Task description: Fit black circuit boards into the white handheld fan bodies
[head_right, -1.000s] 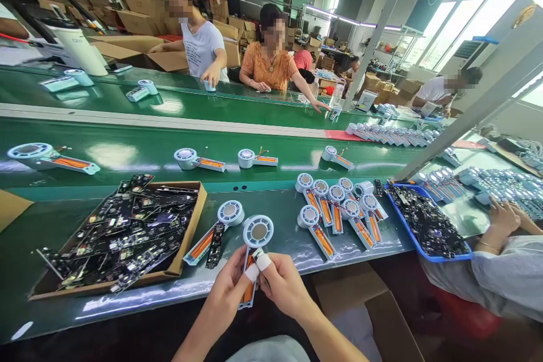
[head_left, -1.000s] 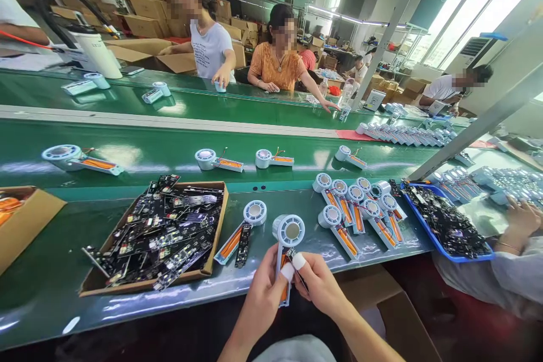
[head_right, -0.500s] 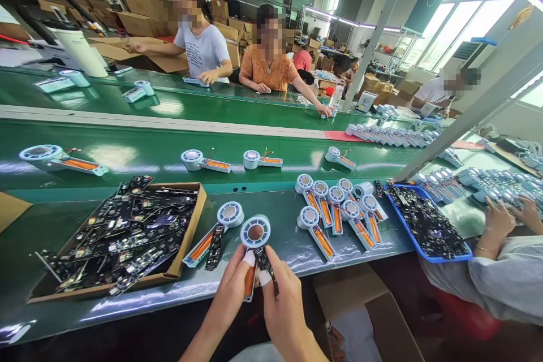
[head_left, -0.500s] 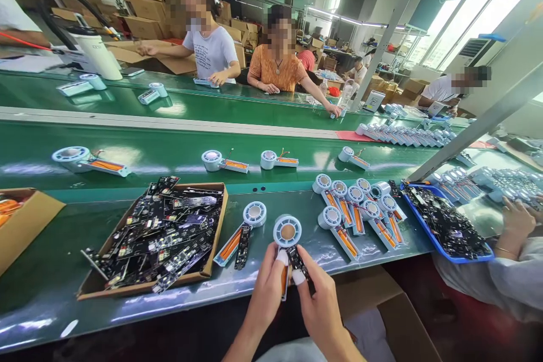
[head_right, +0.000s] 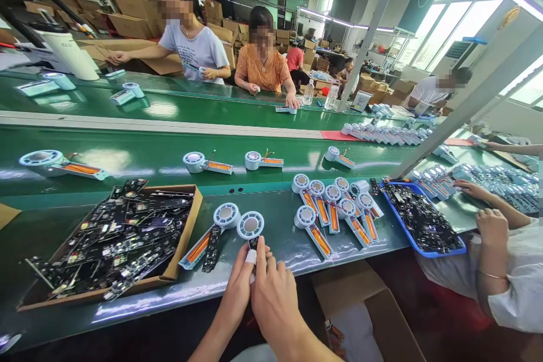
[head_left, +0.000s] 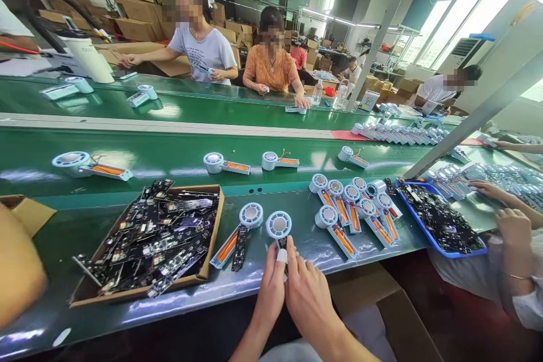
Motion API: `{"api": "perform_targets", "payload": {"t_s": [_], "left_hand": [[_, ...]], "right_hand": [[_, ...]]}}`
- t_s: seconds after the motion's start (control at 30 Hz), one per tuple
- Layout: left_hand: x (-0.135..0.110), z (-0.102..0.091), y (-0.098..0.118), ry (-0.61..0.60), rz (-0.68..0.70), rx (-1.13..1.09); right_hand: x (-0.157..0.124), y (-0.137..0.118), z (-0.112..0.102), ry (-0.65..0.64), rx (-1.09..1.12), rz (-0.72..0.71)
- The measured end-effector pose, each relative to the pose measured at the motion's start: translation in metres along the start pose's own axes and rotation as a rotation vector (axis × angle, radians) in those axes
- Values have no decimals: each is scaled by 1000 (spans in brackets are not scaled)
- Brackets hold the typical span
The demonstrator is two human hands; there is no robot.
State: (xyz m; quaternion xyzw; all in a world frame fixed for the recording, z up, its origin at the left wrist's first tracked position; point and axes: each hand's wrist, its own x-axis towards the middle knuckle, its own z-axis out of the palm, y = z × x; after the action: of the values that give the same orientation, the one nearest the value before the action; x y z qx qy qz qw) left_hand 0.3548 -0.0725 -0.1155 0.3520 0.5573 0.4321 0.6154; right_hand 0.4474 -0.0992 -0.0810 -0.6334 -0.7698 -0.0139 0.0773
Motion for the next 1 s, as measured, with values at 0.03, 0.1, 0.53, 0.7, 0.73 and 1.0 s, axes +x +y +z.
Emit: {"api": "perform_targets", "payload": {"t_s": [0.03, 0.1, 0.53, 0.7, 0.73, 1.0], "left_hand": [[3, -2, 2, -10, 1, 39], [7, -8, 12, -57, 77, 179], [31, -71, 34, 491, 748, 1226], [39, -91, 38, 322, 734, 1210], [40, -93, 40, 287, 724, 1203], [33, -73, 37, 239, 625, 1080]], "right_hand": [[1, 2, 2, 26, 27, -11], [3, 9, 10, 69, 116, -25], [20, 42, 51, 304, 219, -30], [23, 57, 43, 264, 246, -106], [23, 58, 43, 263, 252, -113], [23, 47, 38, 260, 296, -68]]}}
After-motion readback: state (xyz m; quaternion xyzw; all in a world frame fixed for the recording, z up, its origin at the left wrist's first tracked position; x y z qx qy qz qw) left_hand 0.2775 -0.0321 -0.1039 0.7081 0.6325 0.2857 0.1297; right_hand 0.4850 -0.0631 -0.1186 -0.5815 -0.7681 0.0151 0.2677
